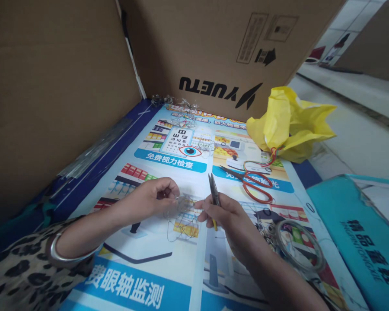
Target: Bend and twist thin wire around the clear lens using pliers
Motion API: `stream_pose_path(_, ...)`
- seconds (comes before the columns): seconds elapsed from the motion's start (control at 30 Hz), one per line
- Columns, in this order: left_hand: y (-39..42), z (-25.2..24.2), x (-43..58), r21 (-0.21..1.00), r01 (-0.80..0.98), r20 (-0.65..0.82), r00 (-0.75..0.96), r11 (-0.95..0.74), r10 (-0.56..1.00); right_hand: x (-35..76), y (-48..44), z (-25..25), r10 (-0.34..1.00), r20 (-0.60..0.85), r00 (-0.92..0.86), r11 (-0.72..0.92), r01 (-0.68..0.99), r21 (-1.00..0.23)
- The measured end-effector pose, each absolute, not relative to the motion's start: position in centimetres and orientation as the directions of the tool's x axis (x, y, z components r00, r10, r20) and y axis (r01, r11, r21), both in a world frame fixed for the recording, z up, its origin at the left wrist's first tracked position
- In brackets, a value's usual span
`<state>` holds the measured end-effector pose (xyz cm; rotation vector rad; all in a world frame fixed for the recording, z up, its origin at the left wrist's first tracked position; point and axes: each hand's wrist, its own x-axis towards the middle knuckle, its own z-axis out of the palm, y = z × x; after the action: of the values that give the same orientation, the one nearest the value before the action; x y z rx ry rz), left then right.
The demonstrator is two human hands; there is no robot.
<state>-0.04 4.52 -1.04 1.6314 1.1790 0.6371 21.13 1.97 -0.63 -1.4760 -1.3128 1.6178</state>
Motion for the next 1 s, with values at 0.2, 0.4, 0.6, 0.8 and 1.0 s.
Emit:
stream_pose_path(0.2,4.5,-1.0,-0.1,0.916,0.4,-0.134,0.392,-0.037,0.91,21.1,2.1,-0.6,0.9,-0.381,-0.211,-0.343,0.194,-0.919)
stream_pose_path(0.4,4.6,-1.0,-0.1,0.92,0.388,-0.116,0.403,-0.054,0.908,21.0,2.2,-0.5,0.9,-0.381,-0.211,-0.346,0.185,-0.92)
stream_pose_path(0.6,4.5,-0.9,-0.1,0.915,0.399,-0.111,0.398,-0.063,0.911,21.3,2.3,-0.7,0.897,-0.39,-0.209,-0.342,0.231,-0.911)
stream_pose_path(0.8,4.5,-1.1,-0.2,0.916,0.395,-0.108,0.397,-0.064,0.912,21.9,2.7,-0.1,0.912,-0.364,-0.189,-0.29,0.332,-0.898)
stream_pose_path(1.0,4.4,-1.0,-0.1,0.92,0.386,-0.103,0.4,-0.065,0.911,21.7,3.2,0.2,0.918,-0.331,-0.217,-0.224,0.404,-0.887)
